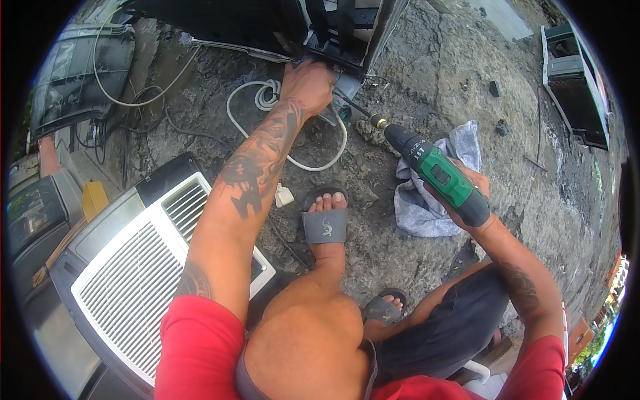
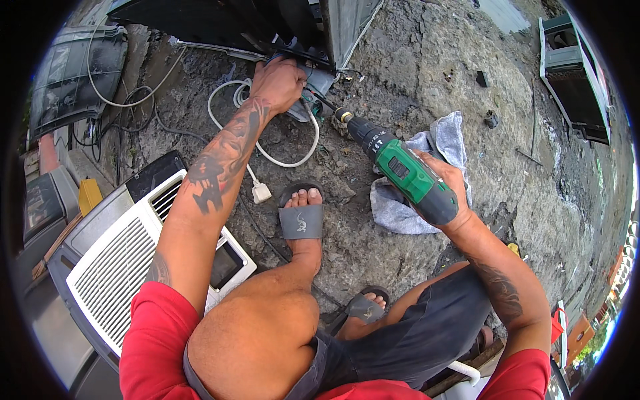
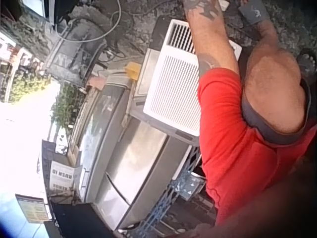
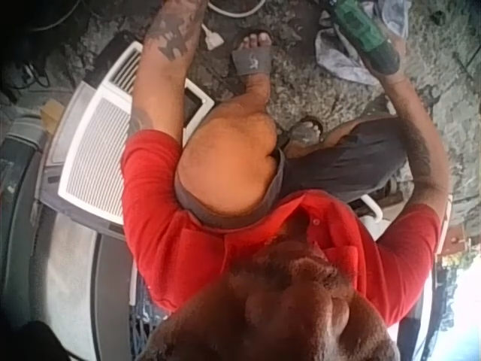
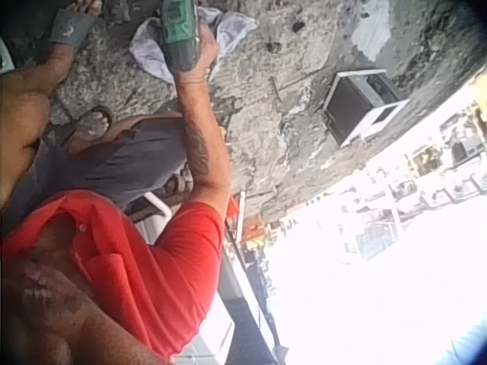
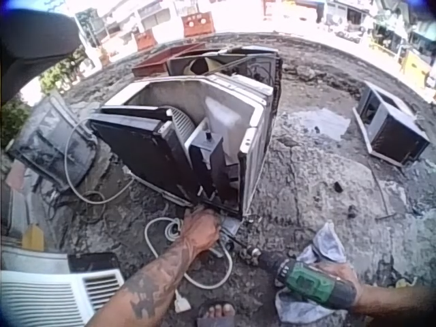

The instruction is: Repairing or assembling electrical components of a window air conditioner unit.

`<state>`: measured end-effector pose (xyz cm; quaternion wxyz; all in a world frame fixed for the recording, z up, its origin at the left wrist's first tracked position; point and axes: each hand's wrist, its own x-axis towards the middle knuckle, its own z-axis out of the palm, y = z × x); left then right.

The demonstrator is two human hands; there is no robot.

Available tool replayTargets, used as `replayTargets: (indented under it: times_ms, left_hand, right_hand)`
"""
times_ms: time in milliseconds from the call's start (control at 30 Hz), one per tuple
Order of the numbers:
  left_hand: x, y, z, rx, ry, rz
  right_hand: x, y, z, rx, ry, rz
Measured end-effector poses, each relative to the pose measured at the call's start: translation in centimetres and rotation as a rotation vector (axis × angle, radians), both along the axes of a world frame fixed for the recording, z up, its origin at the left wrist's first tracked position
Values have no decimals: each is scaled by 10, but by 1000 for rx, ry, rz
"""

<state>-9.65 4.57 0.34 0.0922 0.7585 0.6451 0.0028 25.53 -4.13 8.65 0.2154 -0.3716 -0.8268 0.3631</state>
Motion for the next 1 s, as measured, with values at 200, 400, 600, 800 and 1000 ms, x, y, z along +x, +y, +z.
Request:
replayTargets:
  times_ms: [200,400,600,800,1000]
  left_hand:
    - [2,2,2,-7,1,-4]
    - [-2,1,-2,17,31,-29]
    - [-2,3,-8,40,41,-41]
    - [-3,4,-4,65,-4,-11]
    - [-2,8,-6,69,-30,12]
  right_hand:
    - [8,1,-8,-99,-31,-33]
    - [-5,6,14,-112,-192,-39]
    - [-50,44,79,-4,-241,5]
    - [-98,89,114,-37,-252,-25]
    - [-134,101,171,-27,-446,152]
